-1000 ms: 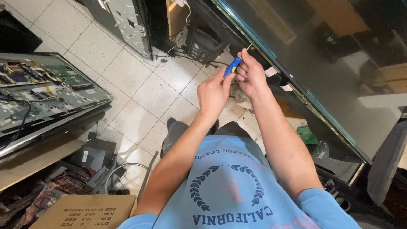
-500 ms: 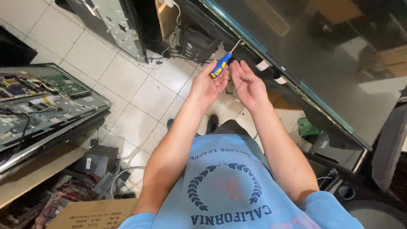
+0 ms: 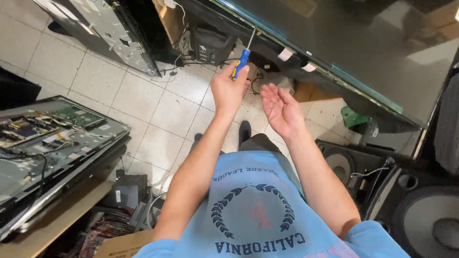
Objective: Disassembling a television by prying the screen panel from the frame and moving it to a workbench.
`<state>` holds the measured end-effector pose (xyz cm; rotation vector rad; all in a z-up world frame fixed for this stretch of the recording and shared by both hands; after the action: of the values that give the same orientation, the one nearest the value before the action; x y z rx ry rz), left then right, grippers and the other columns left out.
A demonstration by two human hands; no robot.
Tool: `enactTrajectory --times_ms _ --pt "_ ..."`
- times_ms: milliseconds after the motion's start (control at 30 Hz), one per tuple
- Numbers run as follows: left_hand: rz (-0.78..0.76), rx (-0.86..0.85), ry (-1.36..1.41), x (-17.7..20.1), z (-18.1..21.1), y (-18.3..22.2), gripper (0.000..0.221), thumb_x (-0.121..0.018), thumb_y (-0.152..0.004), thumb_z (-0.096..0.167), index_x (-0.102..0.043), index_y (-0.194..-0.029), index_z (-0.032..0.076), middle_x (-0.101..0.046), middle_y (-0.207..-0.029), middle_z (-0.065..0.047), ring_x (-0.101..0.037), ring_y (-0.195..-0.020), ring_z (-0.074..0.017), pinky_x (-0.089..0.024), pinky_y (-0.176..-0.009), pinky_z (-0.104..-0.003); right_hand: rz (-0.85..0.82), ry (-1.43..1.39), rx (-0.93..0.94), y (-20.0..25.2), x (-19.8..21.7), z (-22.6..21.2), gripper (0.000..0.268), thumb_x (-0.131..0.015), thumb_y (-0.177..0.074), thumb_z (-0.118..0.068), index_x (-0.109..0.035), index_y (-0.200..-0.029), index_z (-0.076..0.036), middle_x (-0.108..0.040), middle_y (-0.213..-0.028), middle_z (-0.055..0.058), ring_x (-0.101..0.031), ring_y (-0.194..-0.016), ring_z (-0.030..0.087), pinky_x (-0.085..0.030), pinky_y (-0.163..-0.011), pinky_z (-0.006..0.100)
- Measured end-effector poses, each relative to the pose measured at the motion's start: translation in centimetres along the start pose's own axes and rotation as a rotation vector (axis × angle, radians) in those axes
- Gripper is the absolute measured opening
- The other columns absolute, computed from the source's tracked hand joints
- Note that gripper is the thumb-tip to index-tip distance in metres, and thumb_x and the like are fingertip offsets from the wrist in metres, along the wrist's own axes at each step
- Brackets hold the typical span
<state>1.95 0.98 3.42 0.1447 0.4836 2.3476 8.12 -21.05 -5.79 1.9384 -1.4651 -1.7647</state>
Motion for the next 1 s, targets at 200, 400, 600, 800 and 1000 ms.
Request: enactTrajectory --times_ms 200,400,600,800,1000 --pt "0.014 -0.112 -0.093 0.0 0.8 1.2 0.044 -0.082 -0.102 0.020 -0.073 -0.137 -0.004 -0.083 -0.098 -0.021 -0.084 -0.077 -0.0182 -0.072 -0.066 -0.023 -0.032 0.052 0.069 5.0 -3.0 0.6 0.047 -0.054 -0.112 -0.010 -0.060 -0.159 -0.008 -0.064 -0.162 0.013 -0.069 -0.141 0.028 -0.064 -0.112 0.041" --pt "0.151 -0.448 -0.365 0.1 -1.5 -0.1 0.036 -0.092 -0.095 0.013 -0.082 -0.128 0.005 -0.084 -0.106 -0.022 -0.082 -0.094 -0.0343 -0.067 -0.074 -0.039 -0.159 -0.027 0.058 6.4 -1.3 -0.1 0.045 -0.059 -0.116 -0.018 -0.060 -0.161 -0.013 -0.082 -0.111 0.000 -0.064 -0.084 0.008 -0.053 -0.077 0.024" --pt "0.146 -0.426 -0.503 1.3 -0.3 -0.5 0.049 -0.083 -0.099 0.030 -0.073 -0.141 0.006 -0.081 -0.135 -0.014 -0.084 -0.096 -0.0134 -0.070 -0.073 -0.024 -0.329 -0.058 -0.101 7.3 -0.3 -2.8 0.037 -0.055 -0.120 -0.034 -0.067 -0.149 -0.015 -0.024 -0.064 -0.010 -0.022 -0.057 0.008 -0.019 -0.052 0.025" --pt "0.060 -0.351 0.036 -1.9 -1.5 10.4 0.009 -0.082 -0.100 0.015 -0.083 -0.105 0.007 -0.067 -0.069 -0.007 -0.063 -0.053 -0.0114 -0.055 -0.054 -0.026 -0.355 0.077 -0.166 6.9 2.2 -7.2 0.038 -0.056 -0.117 -0.037 -0.068 -0.149 -0.019 -0.028 -0.061 -0.010 -0.025 -0.051 0.006 -0.029 -0.051 0.021" --pt "0.046 -0.165 0.098 -7.5 -3.7 18.0 0.019 -0.083 -0.095 0.005 -0.084 -0.112 -0.001 -0.073 -0.067 -0.015 -0.067 -0.046 -0.0143 -0.058 -0.046 -0.027 -0.516 0.175 -0.257 7.6 3.6 -11.4 0.039 -0.048 -0.119 -0.035 -0.069 -0.146 -0.014 -0.026 -0.057 -0.009 -0.026 -0.048 0.005 -0.030 -0.052 0.021"
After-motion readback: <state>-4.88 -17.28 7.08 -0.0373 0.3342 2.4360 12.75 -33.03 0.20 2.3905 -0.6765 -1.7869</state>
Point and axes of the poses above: each hand's wrist, its own y-axis away from the middle knuckle, its own x-axis out of the back of the hand, z = x × y, the point moved 4 cm from there along -y, towards the middle knuckle
